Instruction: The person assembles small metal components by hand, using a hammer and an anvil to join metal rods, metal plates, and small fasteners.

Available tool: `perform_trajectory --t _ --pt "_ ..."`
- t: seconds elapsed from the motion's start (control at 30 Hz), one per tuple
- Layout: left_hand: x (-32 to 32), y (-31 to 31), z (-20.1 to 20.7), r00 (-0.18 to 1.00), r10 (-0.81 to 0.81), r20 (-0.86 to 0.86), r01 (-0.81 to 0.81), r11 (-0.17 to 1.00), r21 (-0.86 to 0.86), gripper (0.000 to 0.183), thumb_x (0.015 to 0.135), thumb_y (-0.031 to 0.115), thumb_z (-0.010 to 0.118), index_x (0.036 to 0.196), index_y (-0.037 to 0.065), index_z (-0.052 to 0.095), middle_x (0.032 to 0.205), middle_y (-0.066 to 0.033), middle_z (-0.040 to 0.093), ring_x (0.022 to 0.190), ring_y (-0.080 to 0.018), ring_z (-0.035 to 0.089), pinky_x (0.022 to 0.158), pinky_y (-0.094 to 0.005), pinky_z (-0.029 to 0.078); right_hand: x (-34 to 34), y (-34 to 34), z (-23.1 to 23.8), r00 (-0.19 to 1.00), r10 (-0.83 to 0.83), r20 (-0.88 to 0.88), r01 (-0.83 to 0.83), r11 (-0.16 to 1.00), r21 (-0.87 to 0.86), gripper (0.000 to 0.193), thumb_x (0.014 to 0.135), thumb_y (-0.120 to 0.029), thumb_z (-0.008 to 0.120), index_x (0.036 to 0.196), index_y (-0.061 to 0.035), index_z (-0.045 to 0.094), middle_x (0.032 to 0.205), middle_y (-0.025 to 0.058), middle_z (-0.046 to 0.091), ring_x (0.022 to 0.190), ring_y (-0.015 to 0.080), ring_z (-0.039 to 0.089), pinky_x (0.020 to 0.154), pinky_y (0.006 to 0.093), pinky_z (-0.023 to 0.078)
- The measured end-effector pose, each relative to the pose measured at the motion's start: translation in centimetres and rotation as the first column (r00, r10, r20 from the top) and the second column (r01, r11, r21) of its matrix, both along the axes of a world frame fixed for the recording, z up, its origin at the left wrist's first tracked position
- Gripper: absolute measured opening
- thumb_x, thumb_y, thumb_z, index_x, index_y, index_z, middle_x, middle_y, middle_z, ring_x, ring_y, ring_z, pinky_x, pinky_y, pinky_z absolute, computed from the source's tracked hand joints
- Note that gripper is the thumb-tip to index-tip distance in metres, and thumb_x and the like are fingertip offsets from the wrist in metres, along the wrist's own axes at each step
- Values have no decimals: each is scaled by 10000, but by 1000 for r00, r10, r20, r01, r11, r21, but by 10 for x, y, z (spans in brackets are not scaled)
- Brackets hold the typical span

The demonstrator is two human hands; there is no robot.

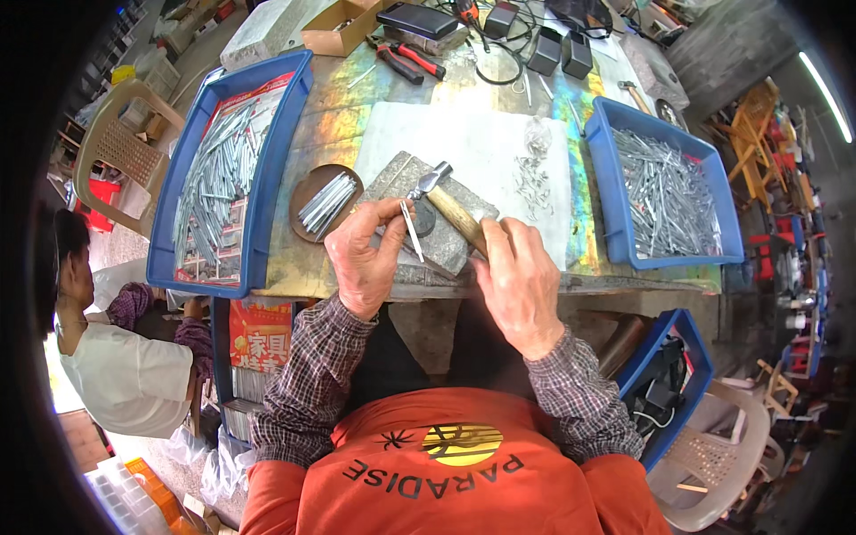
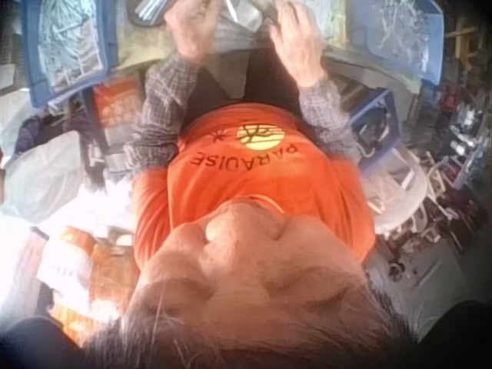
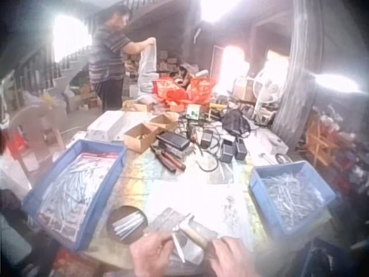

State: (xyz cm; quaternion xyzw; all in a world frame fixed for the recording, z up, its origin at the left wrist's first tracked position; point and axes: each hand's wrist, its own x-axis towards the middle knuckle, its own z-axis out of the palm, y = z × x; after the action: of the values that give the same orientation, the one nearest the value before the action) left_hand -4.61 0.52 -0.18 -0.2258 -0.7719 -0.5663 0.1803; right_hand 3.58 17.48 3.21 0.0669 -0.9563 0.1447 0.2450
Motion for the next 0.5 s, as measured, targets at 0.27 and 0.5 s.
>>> perform_trajectory --t 0.27,0.5 --pt "-1 4 3 999 6 -41 -7 1000 -26 147 792 -40 663 936 -9 671 799 -115 665 683 -176 629 632 -270 486 -4 2 -18 996 -85 -6 85 996 -14 346 755 0 616 1092 15 538 853 142 546 759 327 591 611 396 480" --pt "2 5 2 997 41 -58 -41 999 3 131 791 -36 659 920 -9 660 774 -116 644 670 -193 617 623 -278 475 18 7 22 999 -19 -43 -7 843 -537 194 844 -79 650 995 24 586 741 124 585 578 204 564 549 295 451"
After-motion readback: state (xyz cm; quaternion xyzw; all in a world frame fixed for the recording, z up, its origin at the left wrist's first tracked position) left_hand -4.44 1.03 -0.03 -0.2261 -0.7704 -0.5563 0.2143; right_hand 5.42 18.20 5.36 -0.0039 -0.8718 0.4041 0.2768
